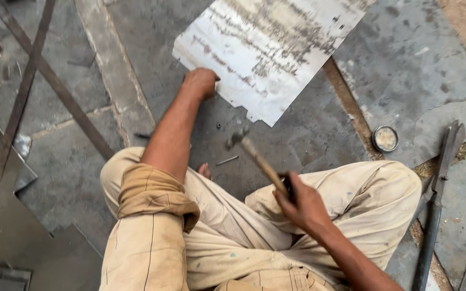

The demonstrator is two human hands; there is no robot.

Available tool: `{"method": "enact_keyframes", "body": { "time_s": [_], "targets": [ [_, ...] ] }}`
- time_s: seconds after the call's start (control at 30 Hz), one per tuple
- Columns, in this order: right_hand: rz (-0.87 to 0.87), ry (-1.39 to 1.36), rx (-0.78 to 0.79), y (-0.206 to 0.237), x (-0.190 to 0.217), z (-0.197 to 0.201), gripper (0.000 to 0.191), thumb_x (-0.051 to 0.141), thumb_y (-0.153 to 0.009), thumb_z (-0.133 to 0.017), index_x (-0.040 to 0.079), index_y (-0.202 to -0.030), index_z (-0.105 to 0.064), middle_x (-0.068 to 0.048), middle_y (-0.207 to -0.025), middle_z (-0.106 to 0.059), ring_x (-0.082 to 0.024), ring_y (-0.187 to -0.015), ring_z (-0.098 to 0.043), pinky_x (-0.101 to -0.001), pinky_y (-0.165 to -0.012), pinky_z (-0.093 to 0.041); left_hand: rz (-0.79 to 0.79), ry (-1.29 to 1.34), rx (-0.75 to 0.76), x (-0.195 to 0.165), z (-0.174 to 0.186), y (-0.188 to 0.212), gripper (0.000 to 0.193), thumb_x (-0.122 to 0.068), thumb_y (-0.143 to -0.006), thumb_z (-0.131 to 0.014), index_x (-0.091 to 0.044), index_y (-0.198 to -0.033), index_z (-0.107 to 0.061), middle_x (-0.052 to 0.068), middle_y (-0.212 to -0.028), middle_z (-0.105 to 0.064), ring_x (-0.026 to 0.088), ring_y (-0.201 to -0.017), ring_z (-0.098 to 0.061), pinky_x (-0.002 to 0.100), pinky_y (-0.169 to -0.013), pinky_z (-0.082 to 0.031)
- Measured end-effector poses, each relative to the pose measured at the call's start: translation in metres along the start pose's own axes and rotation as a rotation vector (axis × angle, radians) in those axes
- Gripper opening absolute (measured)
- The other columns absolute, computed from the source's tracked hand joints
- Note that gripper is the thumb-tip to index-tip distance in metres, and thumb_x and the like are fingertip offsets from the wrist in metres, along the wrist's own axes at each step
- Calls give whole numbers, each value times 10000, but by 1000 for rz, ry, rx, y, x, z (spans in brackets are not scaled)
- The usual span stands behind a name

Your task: The person sits on the floor and uses a hammer and a metal punch to create indentations or holes in a rectangular metal sheet. They repeatedly position the punch on the sheet and strike it with the hammer.

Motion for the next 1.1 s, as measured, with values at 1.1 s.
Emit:
{"method": "enact_keyframes", "body": {
  "time_s": [1.1],
  "targets": [
    [300,-129,-295,-121,-16,49,184,206,-1063,-571,71,-947,-524,-26,-691,-580,-101,-532,-535,-328,-429,-456,159,54,153,1,-15,12,512,-16,-824,-714,-156,-1316,-685,87,-1486,-509,307,-1302,-556,462,-1098,-461]
  ]
}}
Point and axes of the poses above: each hand's wrist, its own y-axis away from the middle knuckle, its own z-axis out of the back of the hand, x = y × z, the point moved 9 cm from there along -y, towards the middle knuckle
